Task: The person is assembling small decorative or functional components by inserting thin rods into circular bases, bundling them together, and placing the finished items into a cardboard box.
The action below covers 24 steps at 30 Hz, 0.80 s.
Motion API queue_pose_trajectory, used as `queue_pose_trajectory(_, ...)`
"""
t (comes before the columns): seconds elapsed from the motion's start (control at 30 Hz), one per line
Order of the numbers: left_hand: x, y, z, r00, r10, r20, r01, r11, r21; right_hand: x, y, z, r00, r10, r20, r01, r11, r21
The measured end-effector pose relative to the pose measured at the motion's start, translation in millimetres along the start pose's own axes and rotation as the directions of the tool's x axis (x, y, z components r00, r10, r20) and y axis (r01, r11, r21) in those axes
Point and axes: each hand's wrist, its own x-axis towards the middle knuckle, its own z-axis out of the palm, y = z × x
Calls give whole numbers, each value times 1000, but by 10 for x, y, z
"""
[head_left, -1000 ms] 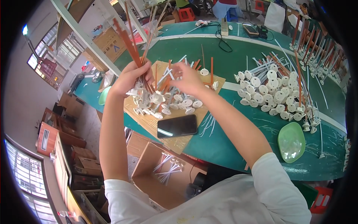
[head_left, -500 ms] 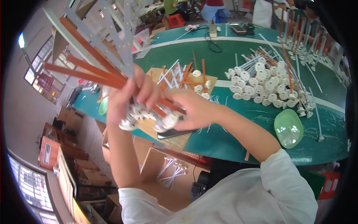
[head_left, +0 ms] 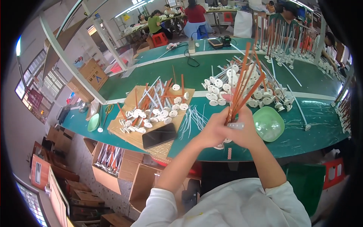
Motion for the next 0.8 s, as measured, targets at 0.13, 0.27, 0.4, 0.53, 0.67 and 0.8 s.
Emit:
queue_pose_trajectory(0.13,85,-27,77,997,40,-59,-40,999,1,198,69,-17,973,184,-140,-123,925,360)
queue_pose_trajectory(0.27,48,-28,-44,1000,-3,-6,3,999,53,203,128,-67,988,157,-15,-144,937,319)
queue_pose_trajectory(0.4,82,12,110,977,-207,-49,189,950,-248,116,318,-12,993,85,87,-104,967,235)
queue_pose_trajectory(0.53,46,-221,242,965,-132,-226,42,930,-365,19,426,-89,987,-48,150,32,994,109)
queue_pose_trajectory(0.67,-30,-488,-63,972,-207,115,221,967,-126,-62,357,-238,991,39,125,-38,999,-17)
queue_pose_trajectory(0.8,15,-443,-116,938,-332,-102,282,899,-335,-391,580,-306,970,242,6,-242,970,-18)
